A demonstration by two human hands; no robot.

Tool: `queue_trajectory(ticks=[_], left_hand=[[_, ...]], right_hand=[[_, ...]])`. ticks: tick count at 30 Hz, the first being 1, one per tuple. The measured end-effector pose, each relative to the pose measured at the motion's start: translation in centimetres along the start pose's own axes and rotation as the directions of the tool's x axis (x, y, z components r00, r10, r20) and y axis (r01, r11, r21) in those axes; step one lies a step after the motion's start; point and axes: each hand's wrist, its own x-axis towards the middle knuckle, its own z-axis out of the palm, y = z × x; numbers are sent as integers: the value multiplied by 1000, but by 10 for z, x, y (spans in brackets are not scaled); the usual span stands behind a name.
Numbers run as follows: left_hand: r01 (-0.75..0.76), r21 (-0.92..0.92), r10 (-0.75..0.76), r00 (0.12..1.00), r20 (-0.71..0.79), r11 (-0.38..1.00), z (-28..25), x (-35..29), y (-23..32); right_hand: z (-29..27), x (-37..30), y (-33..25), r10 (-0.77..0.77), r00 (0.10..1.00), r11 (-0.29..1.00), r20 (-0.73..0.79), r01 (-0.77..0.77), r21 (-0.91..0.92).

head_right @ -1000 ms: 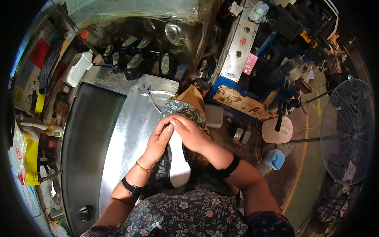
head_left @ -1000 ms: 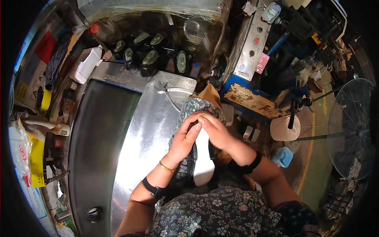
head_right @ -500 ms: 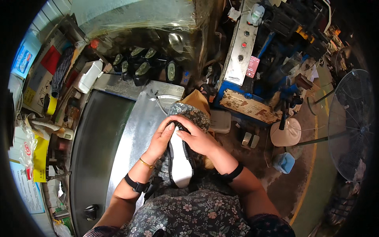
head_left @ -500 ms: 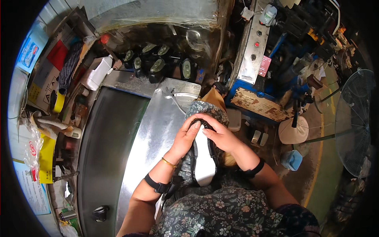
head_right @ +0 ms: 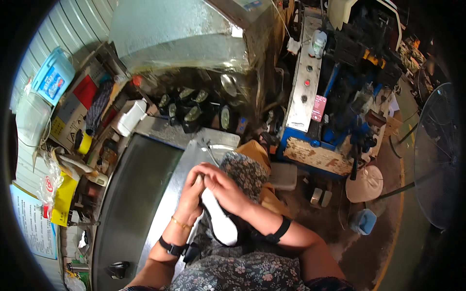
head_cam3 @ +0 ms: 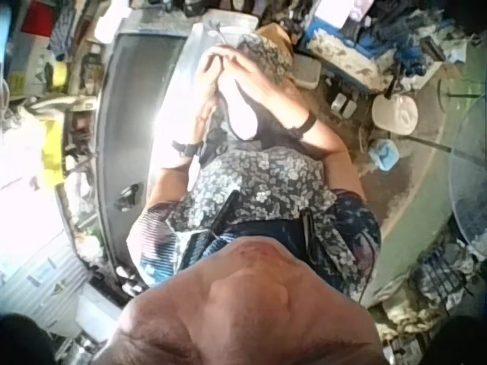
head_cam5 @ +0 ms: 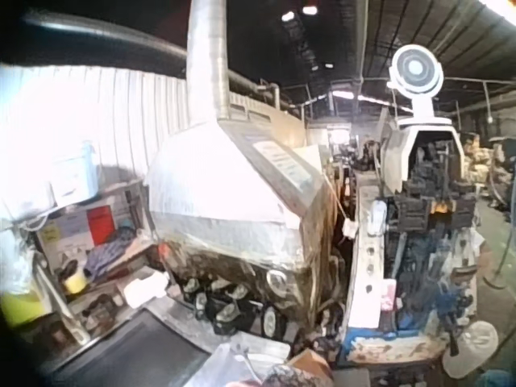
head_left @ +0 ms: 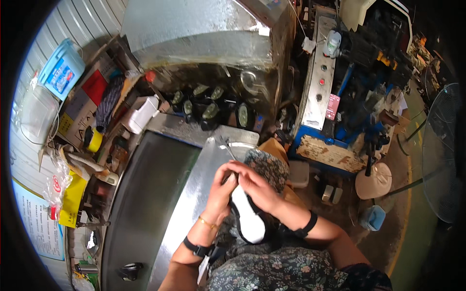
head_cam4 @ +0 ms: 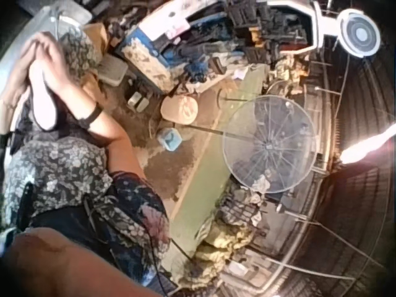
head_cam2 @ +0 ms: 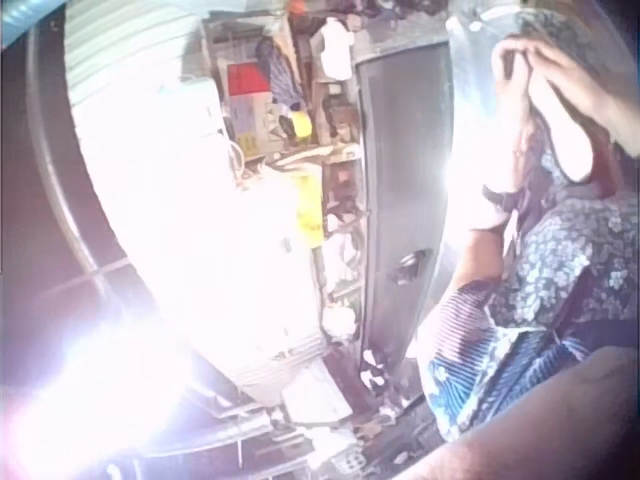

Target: Manually assembling shoe components at a factory station.

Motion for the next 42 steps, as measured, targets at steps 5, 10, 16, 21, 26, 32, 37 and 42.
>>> queue_trajectory(ticks=[5,10,16,21,26,32,37,42], left_hand=[[-581,185,568,814,120,793,16,13,62],[-873,246,843,476,250,421,14,91,108],[-467,456,621,732,-281,757,-61,245,13],[68,899,633,687,-357,433,-187,284,-33],[39,961,585,786,-198,273,-253,335,-14],[278,929,323,880,-348,244,-277,392,32],[-242,923,427,899,96,301,-153,338,3],[86,886,277,932,-233,456,-160,315,-4]], right_hand=[[18,47,-39,-339,939,933,-62,327,-149],[-6,129,-43,-192,951,981,-243,187,-46],[-84,199,118,314,948,944,-54,-305,130],[-102,219,165,354,932,730,-80,-329,-599],[-60,253,159,520,837,581,-171,-493,-647],[-95,268,177,454,878,649,-149,-441,-620],[-103,222,197,401,903,851,-154,-429,-302],[-89,231,169,561,797,827,-225,-548,122]])
